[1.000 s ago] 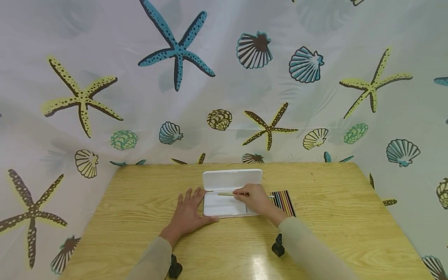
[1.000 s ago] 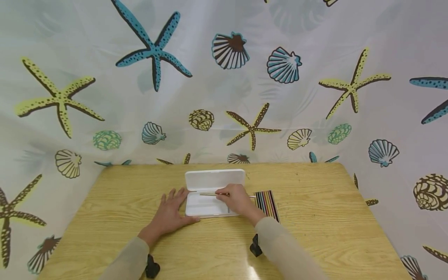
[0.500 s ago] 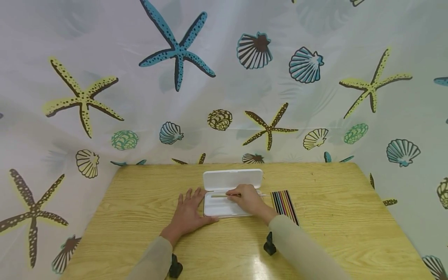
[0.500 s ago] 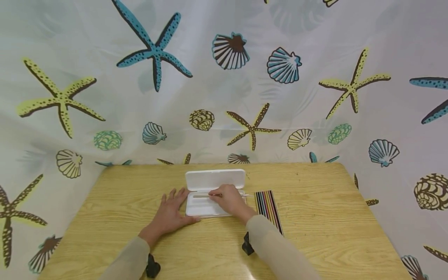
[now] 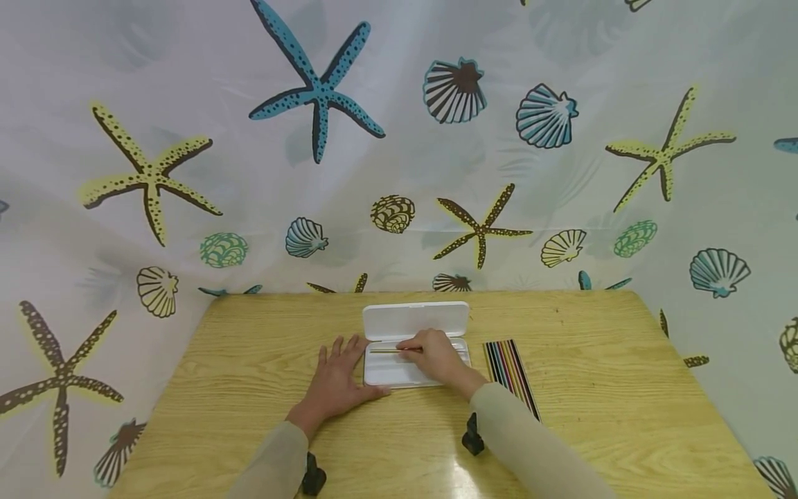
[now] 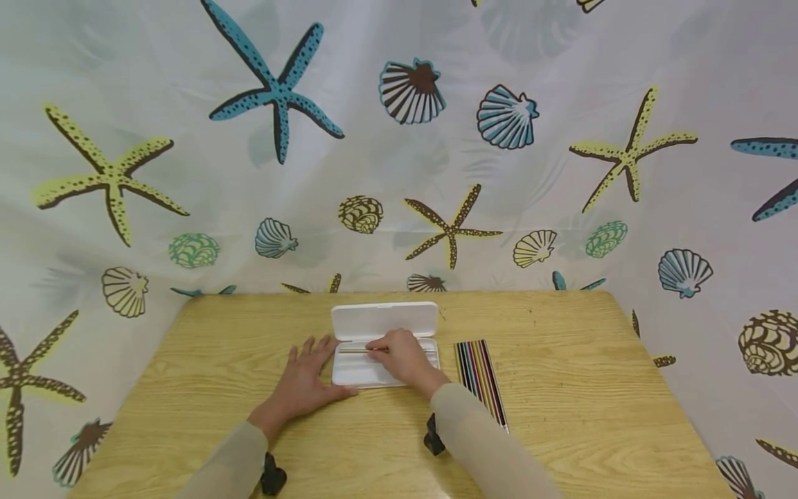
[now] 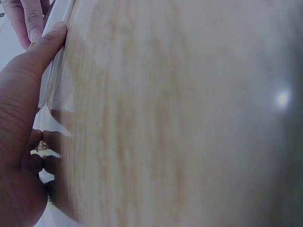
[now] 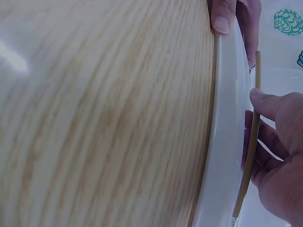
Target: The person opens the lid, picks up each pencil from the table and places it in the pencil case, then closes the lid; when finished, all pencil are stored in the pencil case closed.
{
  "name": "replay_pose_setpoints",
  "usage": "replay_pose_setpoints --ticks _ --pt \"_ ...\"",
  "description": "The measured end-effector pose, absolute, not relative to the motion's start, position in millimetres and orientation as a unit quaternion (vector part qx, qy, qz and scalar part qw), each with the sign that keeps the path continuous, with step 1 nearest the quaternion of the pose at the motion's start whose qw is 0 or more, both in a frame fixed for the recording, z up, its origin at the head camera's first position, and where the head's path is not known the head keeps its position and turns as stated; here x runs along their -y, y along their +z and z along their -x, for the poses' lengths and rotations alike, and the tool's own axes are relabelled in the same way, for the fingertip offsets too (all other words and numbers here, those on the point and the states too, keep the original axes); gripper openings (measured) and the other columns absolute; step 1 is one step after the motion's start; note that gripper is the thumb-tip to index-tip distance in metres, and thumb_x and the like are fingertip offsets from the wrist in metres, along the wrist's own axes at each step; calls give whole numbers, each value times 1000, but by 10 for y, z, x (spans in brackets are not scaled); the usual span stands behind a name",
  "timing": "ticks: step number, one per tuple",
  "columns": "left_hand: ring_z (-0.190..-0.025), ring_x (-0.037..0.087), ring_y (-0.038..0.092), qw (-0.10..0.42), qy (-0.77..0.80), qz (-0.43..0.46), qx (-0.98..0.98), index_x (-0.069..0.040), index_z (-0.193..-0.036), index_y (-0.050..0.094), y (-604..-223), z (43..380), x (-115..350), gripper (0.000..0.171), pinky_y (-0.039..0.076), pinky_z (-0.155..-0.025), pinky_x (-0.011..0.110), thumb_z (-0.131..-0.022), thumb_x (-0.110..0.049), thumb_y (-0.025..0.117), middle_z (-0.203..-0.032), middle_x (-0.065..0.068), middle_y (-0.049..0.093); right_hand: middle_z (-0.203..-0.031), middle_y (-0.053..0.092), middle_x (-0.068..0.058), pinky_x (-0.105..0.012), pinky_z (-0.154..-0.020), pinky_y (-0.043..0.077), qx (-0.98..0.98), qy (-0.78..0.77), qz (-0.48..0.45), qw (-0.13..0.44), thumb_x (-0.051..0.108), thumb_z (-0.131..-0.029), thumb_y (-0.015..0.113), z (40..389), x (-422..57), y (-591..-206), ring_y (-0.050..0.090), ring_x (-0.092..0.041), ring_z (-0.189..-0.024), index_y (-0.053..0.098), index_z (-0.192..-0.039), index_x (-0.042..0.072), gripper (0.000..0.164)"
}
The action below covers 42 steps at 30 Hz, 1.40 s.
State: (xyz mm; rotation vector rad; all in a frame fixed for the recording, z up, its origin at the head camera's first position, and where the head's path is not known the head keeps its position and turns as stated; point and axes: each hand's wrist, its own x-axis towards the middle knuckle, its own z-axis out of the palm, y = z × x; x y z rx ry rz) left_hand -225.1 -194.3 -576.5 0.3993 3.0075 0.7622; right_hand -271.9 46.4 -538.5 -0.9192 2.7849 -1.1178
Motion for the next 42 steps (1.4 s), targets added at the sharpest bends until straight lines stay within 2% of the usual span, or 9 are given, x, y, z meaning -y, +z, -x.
replay_pose_setpoints --ticks 8,16,27,32,37,42 --pt "-159 52 23 6 243 -131 -961 -16 -166 36 -5761 2249 1933 112 12 -124 76 -80 -77 75 -168 23 37 -100 81 -10 -25 -72 53 -892 -345 292 17 11 -97 76 2706 -440 -5385 71 -22 -88 83 -112 5 18" --pt "-160 51 21 10 240 -127 -962 -16 -167 34 -5764 2253 1934 113 11 -125 75 -80 -77 75 -169 22 36 -98 80 -8 -33 -81 57 -899 -341 275 3 15 -97 77 2695 -461 -5393 71 -23 -93 83 -112 5 19" --pt "-159 50 23 4 238 -122 -964 -18 -166 35 -5781 2257 1942 113 12 -125 75 -79 -77 76 -168 22 38 -109 80 -10 -27 -78 59 -874 -434 216 10 17 -95 79 2601 -748 -5257 73 -20 -93 81 -115 3 24" --pt "-159 50 24 1 242 -123 -962 -18 -166 37 -5800 2262 1944 113 12 -125 75 -78 -76 77 -168 22 38 -112 80 -10 -29 -82 60 -861 -473 184 21 18 -95 79 2539 -950 -5178 73 -19 -96 80 -118 3 27" --pt "-159 50 23 0 245 -126 -961 -15 -165 38 -5802 2263 1946 112 12 -125 75 -79 -76 77 -168 22 37 -106 80 -5 -31 -83 60 -862 -483 153 12 18 -96 79 2516 -1147 -5157 72 -17 -95 80 -114 4 23" --pt "-159 50 22 0 247 -127 -961 -15 -165 38 -5809 2267 1948 113 11 -125 75 -78 -77 77 -168 22 37 -101 78 -4 -28 -81 57 -870 -476 129 -2 20 -95 79 2501 -1357 -5166 70 -15 -93 79 -112 5 23"
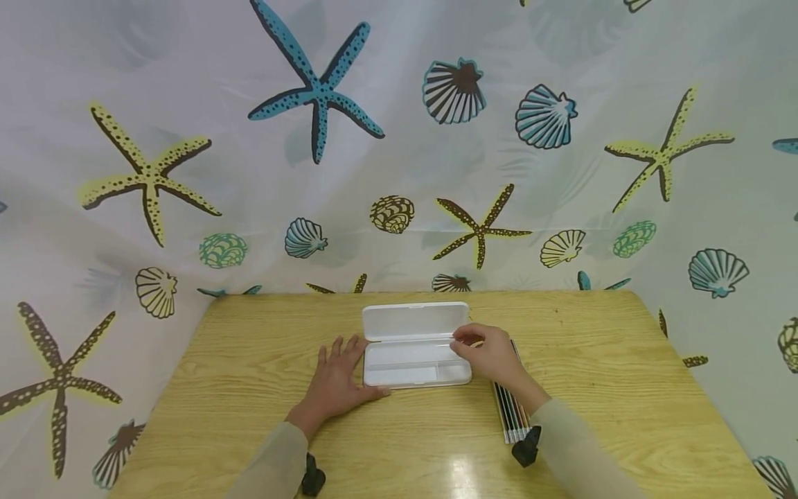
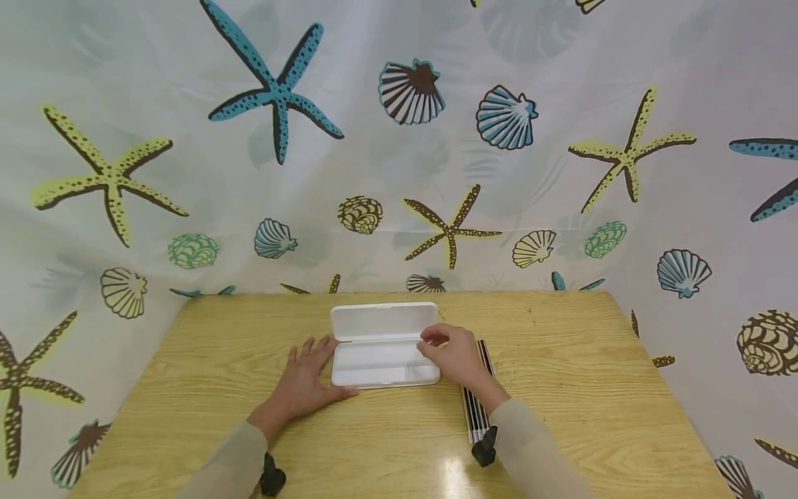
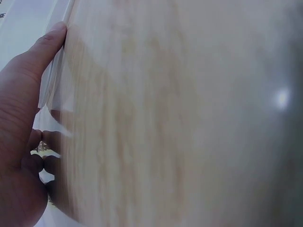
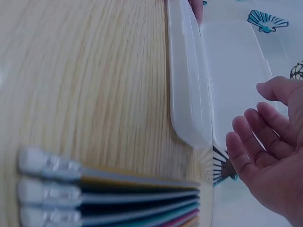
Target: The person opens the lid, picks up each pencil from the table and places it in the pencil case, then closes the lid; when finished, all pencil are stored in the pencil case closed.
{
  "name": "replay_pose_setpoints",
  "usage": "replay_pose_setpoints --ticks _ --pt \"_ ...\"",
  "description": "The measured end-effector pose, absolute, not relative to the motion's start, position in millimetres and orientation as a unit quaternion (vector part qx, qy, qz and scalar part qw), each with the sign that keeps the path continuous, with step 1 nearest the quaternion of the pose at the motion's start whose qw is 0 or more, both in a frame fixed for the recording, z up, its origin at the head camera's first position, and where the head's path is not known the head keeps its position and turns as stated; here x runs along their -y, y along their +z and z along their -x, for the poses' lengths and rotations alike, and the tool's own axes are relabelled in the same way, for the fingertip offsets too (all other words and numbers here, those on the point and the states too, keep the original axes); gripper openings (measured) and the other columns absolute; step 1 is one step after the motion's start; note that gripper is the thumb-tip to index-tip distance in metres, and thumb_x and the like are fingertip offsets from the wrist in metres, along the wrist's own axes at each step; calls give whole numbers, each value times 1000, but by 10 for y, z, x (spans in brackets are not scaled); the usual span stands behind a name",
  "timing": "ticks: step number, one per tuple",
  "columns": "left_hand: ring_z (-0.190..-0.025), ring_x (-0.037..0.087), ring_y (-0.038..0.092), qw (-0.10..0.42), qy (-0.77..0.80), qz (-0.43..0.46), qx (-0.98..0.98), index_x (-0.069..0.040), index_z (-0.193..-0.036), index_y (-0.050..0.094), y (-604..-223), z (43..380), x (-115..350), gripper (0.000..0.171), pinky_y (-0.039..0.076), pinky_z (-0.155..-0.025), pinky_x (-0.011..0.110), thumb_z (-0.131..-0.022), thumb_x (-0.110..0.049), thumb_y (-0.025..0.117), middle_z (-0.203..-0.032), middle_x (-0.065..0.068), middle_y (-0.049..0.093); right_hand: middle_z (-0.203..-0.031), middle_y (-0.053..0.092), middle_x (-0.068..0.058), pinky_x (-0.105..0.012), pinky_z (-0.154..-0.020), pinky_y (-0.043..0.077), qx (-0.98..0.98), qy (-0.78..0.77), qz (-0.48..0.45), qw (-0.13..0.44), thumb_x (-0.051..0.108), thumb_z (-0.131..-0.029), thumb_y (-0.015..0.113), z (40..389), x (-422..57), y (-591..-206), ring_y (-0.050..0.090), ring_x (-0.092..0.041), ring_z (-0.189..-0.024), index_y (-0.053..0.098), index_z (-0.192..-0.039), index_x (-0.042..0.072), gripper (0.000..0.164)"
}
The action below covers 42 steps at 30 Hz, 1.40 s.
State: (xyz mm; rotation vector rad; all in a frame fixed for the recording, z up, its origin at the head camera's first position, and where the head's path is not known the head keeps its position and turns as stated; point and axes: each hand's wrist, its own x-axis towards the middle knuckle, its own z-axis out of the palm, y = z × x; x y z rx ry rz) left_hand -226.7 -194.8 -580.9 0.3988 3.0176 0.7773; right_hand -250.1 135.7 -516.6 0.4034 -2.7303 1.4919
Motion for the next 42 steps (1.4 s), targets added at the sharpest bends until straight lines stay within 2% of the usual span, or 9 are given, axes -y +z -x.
replay_pose_setpoints --ticks 7,15,19,31,42 --pt "-159 51 23 -2 250 -132 -959 -18 -166 37 -5825 2274 1948 113 12 -124 77 -78 -77 77 -168 22 37 -106 78 -10 -25 -77 56 872 479 -103 -3 18 -97 76 2446 -1682 -5150 71 -18 -95 75 -121 1 29" --pt "-158 50 24 0 243 -133 -961 -17 -165 37 -5808 2272 1949 113 12 -124 77 -78 -77 76 -168 21 38 -112 77 -13 -29 -83 58 886 459 -62 -6 20 -99 74 2399 -1994 -5200 73 -24 -101 73 -125 1 32" --pt "-159 49 23 3 246 -130 -961 -17 -166 36 -5795 2261 1946 114 11 -125 76 -78 -77 77 -169 21 37 -112 77 -15 -28 -83 58 886 460 -56 -6 21 -99 74 2343 -2105 -5199 72 -25 -101 73 -124 1 32" --pt "-159 50 23 9 243 -130 -961 -15 -166 35 -5757 2249 1935 114 11 -125 76 -79 -76 77 -169 22 36 -107 77 -16 -23 -77 56 899 436 -41 -1 17 -99 73 2265 -2427 -5317 70 -17 -91 73 -122 -3 30" --pt "-159 51 23 7 245 -128 -961 -13 -165 37 -5741 2243 1937 113 11 -125 76 -79 -75 77 -168 22 37 -112 77 -18 -22 -79 56 906 422 -25 -15 18 -99 75 2202 -2542 -5405 74 -27 -100 72 -124 -4 33"
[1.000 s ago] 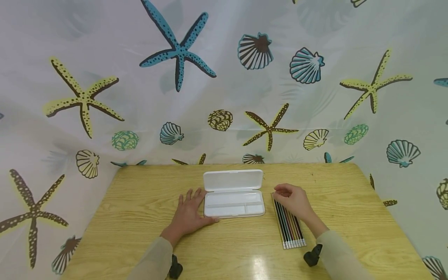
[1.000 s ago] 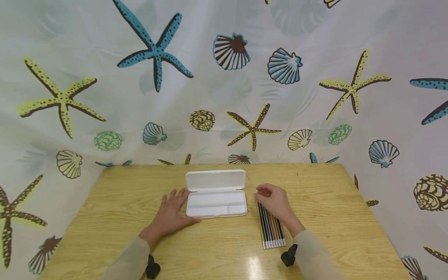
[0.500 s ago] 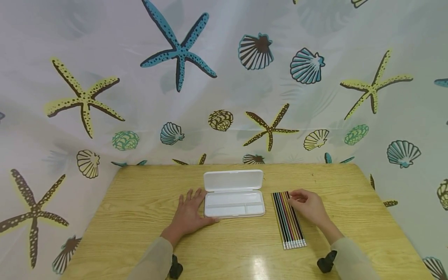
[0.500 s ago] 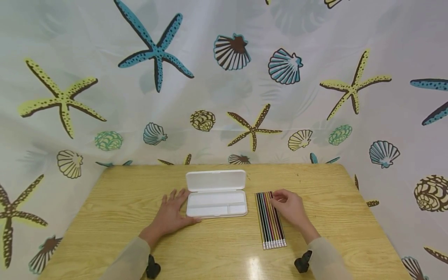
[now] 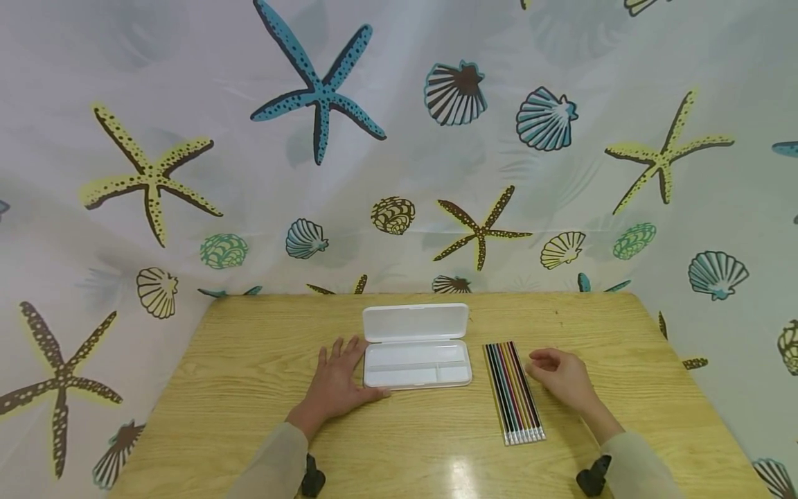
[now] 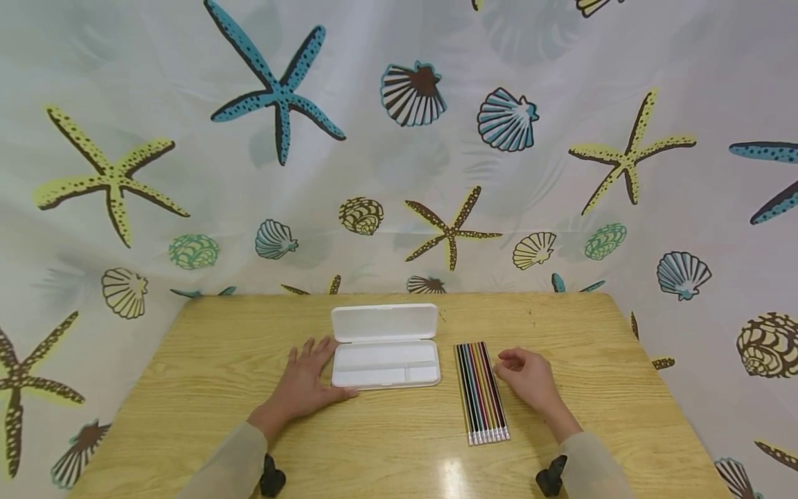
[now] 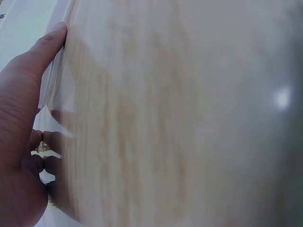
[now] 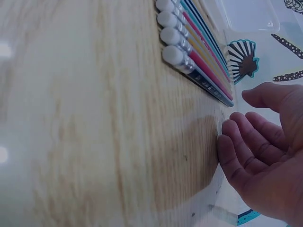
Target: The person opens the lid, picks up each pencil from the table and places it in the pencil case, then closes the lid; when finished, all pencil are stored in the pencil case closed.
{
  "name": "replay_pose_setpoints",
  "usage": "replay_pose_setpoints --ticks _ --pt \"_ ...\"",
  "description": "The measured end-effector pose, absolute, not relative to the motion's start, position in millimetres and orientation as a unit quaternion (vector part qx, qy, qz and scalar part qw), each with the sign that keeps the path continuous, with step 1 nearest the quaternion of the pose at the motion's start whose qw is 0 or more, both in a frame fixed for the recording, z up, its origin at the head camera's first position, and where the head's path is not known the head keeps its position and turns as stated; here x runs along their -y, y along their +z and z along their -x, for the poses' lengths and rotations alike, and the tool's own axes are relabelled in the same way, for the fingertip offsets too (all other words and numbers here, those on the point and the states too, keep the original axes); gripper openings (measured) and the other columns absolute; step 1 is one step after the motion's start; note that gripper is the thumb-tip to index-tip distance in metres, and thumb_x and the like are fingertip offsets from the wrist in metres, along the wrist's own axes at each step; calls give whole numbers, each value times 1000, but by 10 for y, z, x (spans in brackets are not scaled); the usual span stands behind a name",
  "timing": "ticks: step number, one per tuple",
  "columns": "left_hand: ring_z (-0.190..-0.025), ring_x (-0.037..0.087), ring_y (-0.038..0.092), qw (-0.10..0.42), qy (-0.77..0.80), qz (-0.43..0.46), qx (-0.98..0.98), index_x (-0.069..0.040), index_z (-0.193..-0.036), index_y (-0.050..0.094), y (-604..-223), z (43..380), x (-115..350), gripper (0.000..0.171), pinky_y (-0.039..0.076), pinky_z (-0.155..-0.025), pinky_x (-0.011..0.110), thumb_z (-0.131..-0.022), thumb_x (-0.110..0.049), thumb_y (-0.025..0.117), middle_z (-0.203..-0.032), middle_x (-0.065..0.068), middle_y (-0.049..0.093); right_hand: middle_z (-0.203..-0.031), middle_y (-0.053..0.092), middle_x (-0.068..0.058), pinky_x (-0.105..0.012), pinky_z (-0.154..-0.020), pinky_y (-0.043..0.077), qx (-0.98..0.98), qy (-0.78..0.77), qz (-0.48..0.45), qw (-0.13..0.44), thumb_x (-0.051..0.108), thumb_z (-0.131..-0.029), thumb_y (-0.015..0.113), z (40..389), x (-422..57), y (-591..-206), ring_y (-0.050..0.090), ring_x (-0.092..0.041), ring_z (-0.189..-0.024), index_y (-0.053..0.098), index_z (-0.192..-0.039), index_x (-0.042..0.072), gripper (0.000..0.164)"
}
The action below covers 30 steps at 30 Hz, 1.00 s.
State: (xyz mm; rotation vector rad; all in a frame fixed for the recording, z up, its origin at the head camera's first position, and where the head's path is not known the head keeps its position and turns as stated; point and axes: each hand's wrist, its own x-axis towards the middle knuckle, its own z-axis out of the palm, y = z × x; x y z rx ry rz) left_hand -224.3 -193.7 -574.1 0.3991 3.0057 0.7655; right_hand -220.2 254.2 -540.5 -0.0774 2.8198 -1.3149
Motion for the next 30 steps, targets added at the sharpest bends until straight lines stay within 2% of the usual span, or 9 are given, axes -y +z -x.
replay_pose_setpoints --ticks 12,19,30 --pt "-159 50 22 13 248 -127 -960 -13 -165 36 -5731 2237 1935 112 10 -125 76 -80 -74 77 -169 22 36 -107 77 -16 -21 -75 55 -903 -428 19 25 17 -97 78 2214 -2530 -5449 72 -19 -93 73 -122 -3 33" --pt "-159 50 22 9 247 -129 -960 -15 -165 36 -5747 2242 1937 112 10 -124 77 -80 -75 77 -169 22 37 -104 77 -15 -21 -74 55 -900 -433 29 27 11 -95 78 2194 -2522 -5436 72 -19 -91 72 -122 -5 32" --pt "-159 50 22 10 254 -127 -959 -17 -166 36 -5738 2238 1933 112 10 -125 76 -79 -75 78 -169 22 36 -101 77 -12 -21 -73 54 -908 -417 22 20 11 -93 79 2216 -2505 -5465 71 -16 -88 73 -120 -4 31"
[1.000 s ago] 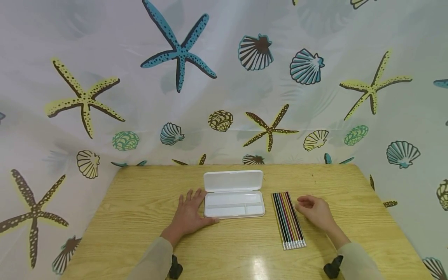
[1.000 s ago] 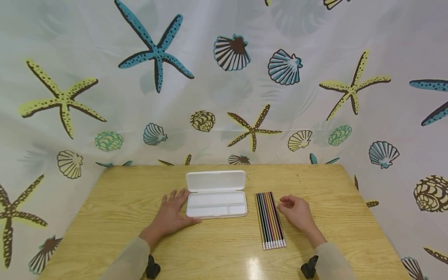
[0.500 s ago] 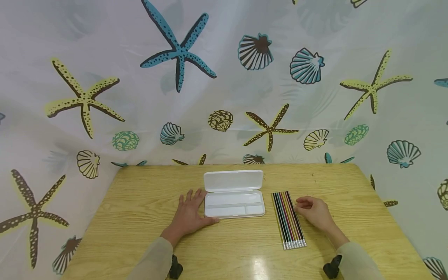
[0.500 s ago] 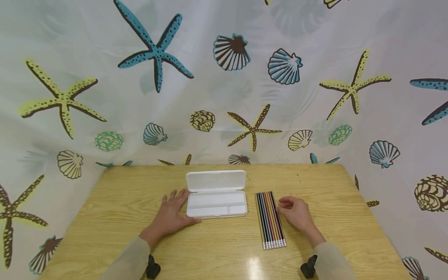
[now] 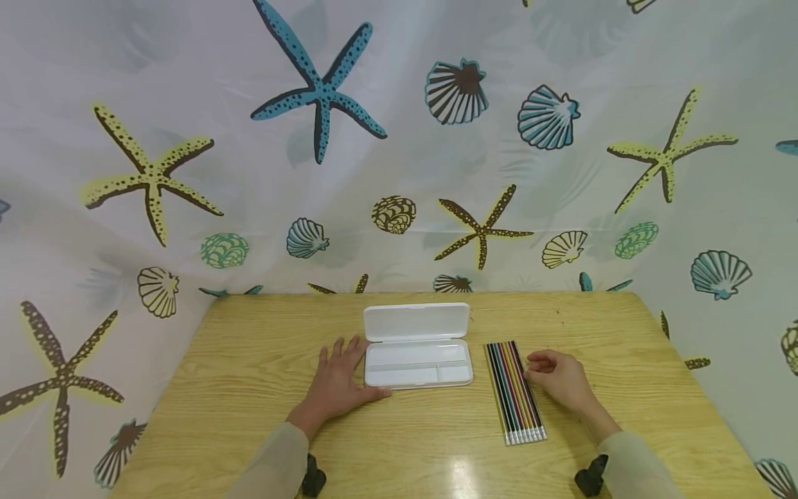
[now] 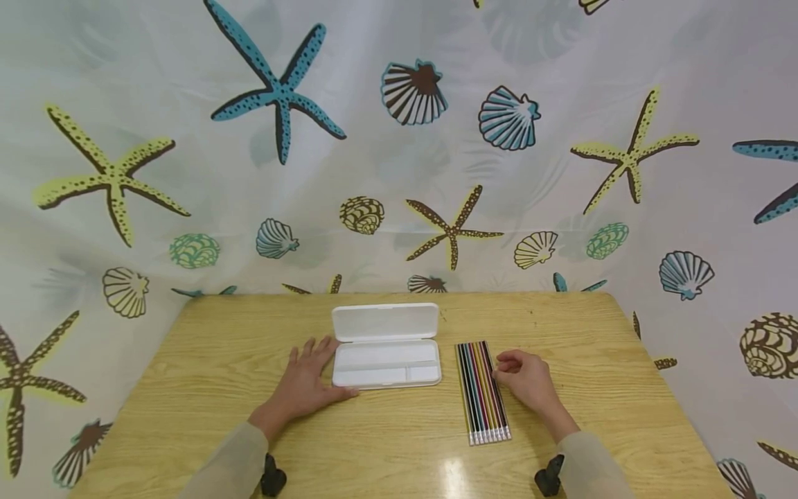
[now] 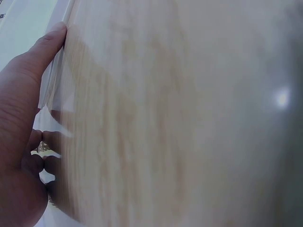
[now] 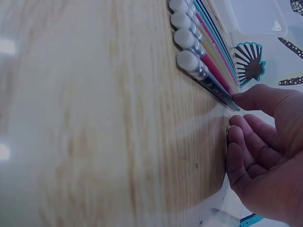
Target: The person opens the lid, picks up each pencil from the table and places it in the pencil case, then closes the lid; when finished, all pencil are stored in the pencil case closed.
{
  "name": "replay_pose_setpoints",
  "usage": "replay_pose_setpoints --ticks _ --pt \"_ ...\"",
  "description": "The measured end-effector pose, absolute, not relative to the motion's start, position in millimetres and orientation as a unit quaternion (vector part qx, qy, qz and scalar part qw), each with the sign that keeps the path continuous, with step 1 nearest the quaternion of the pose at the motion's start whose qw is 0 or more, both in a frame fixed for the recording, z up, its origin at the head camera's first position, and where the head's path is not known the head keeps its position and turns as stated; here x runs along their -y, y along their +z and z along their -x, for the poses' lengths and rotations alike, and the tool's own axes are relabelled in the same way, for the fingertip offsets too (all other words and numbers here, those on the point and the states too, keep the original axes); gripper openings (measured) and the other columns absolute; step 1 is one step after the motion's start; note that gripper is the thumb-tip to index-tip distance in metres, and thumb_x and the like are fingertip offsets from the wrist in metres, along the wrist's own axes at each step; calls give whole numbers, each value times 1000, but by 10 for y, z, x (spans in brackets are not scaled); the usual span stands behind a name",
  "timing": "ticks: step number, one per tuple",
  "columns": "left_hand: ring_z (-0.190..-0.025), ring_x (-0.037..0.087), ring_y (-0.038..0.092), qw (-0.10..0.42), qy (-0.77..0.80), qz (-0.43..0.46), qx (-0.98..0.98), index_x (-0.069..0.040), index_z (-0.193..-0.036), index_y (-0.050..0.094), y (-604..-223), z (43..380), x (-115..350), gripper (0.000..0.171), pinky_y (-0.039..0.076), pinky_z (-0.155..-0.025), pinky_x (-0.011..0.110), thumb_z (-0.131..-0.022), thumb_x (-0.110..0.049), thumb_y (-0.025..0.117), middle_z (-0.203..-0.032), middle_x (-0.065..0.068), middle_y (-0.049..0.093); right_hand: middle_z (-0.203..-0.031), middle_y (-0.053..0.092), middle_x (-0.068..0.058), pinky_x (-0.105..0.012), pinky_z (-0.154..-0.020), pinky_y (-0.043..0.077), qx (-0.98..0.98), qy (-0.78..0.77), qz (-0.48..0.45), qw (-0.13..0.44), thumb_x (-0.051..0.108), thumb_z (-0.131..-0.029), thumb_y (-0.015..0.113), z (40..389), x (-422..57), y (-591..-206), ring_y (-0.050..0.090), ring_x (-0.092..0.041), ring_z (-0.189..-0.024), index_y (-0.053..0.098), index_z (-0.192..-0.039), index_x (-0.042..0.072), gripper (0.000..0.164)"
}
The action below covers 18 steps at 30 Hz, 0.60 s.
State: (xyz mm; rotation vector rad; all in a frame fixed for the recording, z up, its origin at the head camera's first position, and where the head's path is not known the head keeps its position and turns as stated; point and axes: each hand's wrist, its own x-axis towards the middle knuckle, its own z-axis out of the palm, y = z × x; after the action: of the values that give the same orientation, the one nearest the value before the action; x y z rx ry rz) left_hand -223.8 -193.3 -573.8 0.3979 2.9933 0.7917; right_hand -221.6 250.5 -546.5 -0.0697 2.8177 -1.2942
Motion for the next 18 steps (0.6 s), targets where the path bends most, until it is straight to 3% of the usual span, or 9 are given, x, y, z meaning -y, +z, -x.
replay_pose_setpoints --ticks 18 --pt "-160 50 22 11 247 -127 -961 -16 -165 38 -5752 2252 1936 111 11 -124 77 -80 -76 76 -169 21 36 -94 76 -10 -21 -72 54 -910 -414 1 1 9 -90 78 2280 -2483 -5543 69 -13 -82 75 -113 -3 27"
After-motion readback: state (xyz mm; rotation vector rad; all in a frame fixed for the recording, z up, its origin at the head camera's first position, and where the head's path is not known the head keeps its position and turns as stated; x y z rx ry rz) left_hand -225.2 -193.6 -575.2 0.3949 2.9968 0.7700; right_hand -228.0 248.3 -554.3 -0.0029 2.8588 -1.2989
